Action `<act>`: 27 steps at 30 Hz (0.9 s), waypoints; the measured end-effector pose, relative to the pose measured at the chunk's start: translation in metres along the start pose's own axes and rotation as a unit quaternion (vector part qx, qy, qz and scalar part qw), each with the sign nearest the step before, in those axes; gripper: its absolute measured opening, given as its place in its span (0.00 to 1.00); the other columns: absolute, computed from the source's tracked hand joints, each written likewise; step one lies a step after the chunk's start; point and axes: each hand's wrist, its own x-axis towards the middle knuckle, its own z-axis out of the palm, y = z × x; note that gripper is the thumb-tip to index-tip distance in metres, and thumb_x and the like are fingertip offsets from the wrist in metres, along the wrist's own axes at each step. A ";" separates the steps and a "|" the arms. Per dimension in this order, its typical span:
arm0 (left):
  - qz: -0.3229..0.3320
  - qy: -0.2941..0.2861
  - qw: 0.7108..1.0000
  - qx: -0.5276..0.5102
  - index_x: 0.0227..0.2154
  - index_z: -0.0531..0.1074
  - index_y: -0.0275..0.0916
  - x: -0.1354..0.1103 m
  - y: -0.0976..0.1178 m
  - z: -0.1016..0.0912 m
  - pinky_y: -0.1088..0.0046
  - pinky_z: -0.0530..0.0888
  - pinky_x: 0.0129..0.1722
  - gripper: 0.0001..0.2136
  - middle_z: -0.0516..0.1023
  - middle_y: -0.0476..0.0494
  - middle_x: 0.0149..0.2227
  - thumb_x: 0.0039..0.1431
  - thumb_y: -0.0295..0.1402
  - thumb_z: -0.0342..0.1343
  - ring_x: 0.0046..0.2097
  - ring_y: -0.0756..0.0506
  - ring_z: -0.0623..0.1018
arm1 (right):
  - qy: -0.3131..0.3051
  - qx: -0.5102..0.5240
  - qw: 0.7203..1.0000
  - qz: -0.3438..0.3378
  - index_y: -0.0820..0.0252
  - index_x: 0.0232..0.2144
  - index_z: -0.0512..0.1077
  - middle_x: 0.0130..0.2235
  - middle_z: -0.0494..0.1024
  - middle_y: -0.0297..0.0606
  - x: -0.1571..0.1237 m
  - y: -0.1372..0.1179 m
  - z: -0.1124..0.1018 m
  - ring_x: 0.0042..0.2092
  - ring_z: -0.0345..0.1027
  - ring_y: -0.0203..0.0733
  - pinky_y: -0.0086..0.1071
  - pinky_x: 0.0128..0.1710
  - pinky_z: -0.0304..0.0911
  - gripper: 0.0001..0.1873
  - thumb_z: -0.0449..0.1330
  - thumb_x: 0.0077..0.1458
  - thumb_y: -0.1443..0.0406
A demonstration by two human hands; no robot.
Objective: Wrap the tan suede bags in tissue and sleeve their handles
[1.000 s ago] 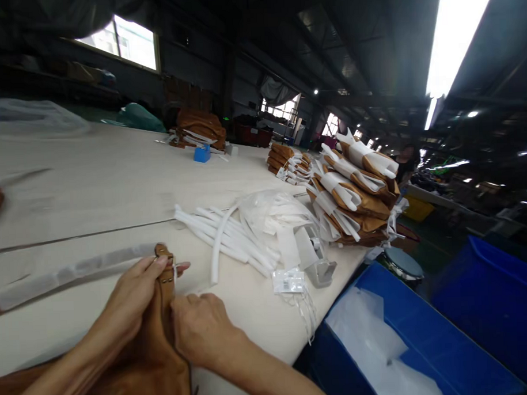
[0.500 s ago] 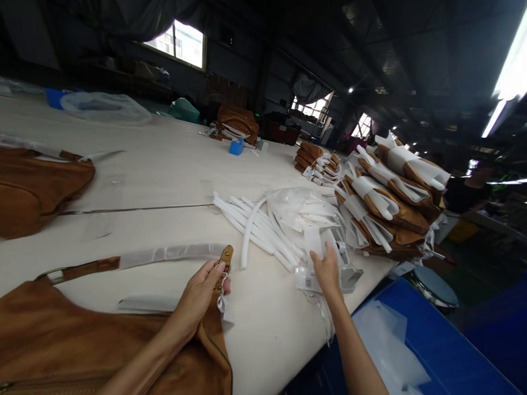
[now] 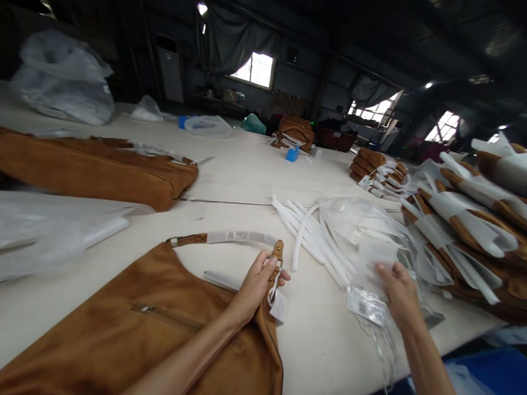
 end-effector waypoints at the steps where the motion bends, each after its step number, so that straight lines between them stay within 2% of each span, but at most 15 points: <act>1: 0.005 0.001 1.000 -0.002 0.41 0.64 0.41 0.000 0.000 0.000 0.82 0.66 0.20 0.21 0.78 0.45 0.33 0.56 0.53 0.55 0.30 0.49 0.76 | -0.036 0.038 0.998 0.025 0.59 0.35 0.72 0.31 0.75 0.35 -0.004 -0.008 0.000 0.32 0.68 0.41 0.31 0.30 0.65 0.23 0.67 0.40 0.51; 4: 0.013 0.008 1.000 -0.005 0.40 0.66 0.42 -0.001 -0.001 0.000 0.81 0.66 0.20 0.20 0.76 0.47 0.34 0.56 0.53 0.56 0.30 0.50 0.76 | -0.224 0.058 0.968 0.096 0.60 0.35 0.73 0.30 0.75 0.35 -0.015 -0.031 0.014 0.28 0.67 0.39 0.30 0.26 0.62 0.23 0.70 0.40 0.53; 7: 0.007 0.018 1.000 0.011 0.40 0.68 0.42 -0.002 -0.001 -0.001 0.79 0.70 0.23 0.20 0.75 0.45 0.36 0.56 0.54 0.56 0.33 0.47 0.78 | -0.392 -0.021 0.915 0.097 0.62 0.27 0.72 0.24 0.72 0.32 -0.020 -0.045 0.051 0.24 0.62 0.35 0.27 0.23 0.56 0.17 0.66 0.44 0.54; 9: 0.026 0.039 0.998 0.044 0.43 0.71 0.42 -0.001 -0.001 -0.003 0.73 0.76 0.32 0.22 0.73 0.39 0.50 0.56 0.54 0.56 0.42 0.43 0.79 | -0.462 -0.063 0.881 0.079 0.62 0.22 0.70 0.21 0.68 0.30 -0.019 -0.049 0.083 0.22 0.58 0.32 0.26 0.22 0.51 0.15 0.66 0.44 0.56; 11: 0.047 0.056 0.993 0.093 0.43 0.74 0.42 0.000 -0.001 -0.006 0.66 0.76 0.47 0.22 0.60 0.37 0.64 0.56 0.54 0.55 0.55 0.38 0.74 | -0.511 -0.075 0.853 0.069 0.62 0.20 0.69 0.19 0.67 0.28 -0.016 -0.051 0.113 0.21 0.55 0.31 0.26 0.21 0.49 0.14 0.68 0.41 0.59; 12: 0.051 0.057 0.990 0.118 0.44 0.75 0.42 0.001 -0.001 -0.008 0.63 0.73 0.53 0.22 0.54 0.38 0.68 0.56 0.54 0.55 0.60 0.36 0.69 | -0.527 -0.070 0.844 0.066 0.62 0.20 0.70 0.18 0.67 0.27 -0.015 -0.052 0.125 0.21 0.55 0.31 0.26 0.21 0.49 0.14 0.69 0.39 0.59; 14: 0.043 0.051 0.986 0.155 0.45 0.76 0.42 0.002 -0.001 -0.012 0.60 0.65 0.61 0.23 0.48 0.39 0.70 0.57 0.54 0.54 0.66 0.34 0.60 | -0.549 -0.051 0.832 0.064 0.62 0.22 0.72 0.19 0.69 0.27 -0.012 -0.055 0.144 0.22 0.58 0.32 0.26 0.22 0.51 0.13 0.70 0.39 0.60; 16: 0.037 0.046 0.984 0.166 0.46 0.76 0.43 0.004 -0.001 -0.015 0.57 0.62 0.63 0.23 0.48 0.39 0.71 0.57 0.54 0.54 0.68 0.33 0.57 | -0.569 -0.031 0.819 0.062 0.61 0.24 0.75 0.20 0.71 0.28 -0.010 -0.059 0.155 0.24 0.62 0.34 0.27 0.24 0.54 0.12 0.70 0.39 0.59; 18: 0.037 0.042 0.986 0.154 0.45 0.77 0.42 0.005 -0.001 -0.017 0.58 0.65 0.59 0.23 0.55 0.37 0.68 0.56 0.54 0.56 0.65 0.32 0.62 | -0.583 -0.014 0.810 0.060 0.61 0.26 0.77 0.21 0.73 0.29 -0.008 -0.065 0.160 0.25 0.64 0.36 0.28 0.25 0.55 0.13 0.70 0.39 0.59; 20: 0.027 0.018 0.993 0.113 0.46 0.77 0.41 0.004 0.000 -0.016 0.61 0.72 0.50 0.24 0.70 0.34 0.59 0.55 0.54 0.58 0.56 0.33 0.72 | -0.592 -0.001 0.804 0.059 0.61 0.28 0.77 0.22 0.74 0.30 -0.008 -0.069 0.161 0.26 0.66 0.37 0.28 0.26 0.57 0.15 0.71 0.39 0.58; 22: 0.012 -0.014 0.998 0.052 0.47 0.76 0.39 0.002 0.002 -0.013 0.68 0.73 0.38 0.25 0.78 0.38 0.42 0.54 0.53 0.59 0.41 0.40 0.77 | -0.591 0.022 0.804 0.066 0.61 0.29 0.78 0.23 0.75 0.30 -0.009 -0.070 0.159 0.27 0.67 0.37 0.28 0.27 0.58 0.17 0.72 0.38 0.57; 24: 0.008 -0.027 1.000 -0.001 0.47 0.75 0.37 0.000 0.005 -0.010 0.74 0.70 0.28 0.25 0.76 0.45 0.31 0.54 0.52 0.60 0.29 0.47 0.73 | -0.578 0.054 0.810 0.081 0.61 0.31 0.78 0.25 0.77 0.32 -0.012 -0.066 0.152 0.27 0.68 0.37 0.27 0.27 0.58 0.19 0.73 0.38 0.56; 27: 0.012 -0.018 0.999 -0.038 0.42 0.76 0.36 -0.002 0.007 -0.008 0.77 0.65 0.24 0.23 0.72 0.49 0.25 0.53 0.50 0.62 0.24 0.51 0.68 | -0.529 0.141 0.825 0.139 0.61 0.34 0.78 0.29 0.79 0.34 -0.022 -0.048 0.136 0.28 0.69 0.35 0.26 0.29 0.62 0.21 0.75 0.38 0.58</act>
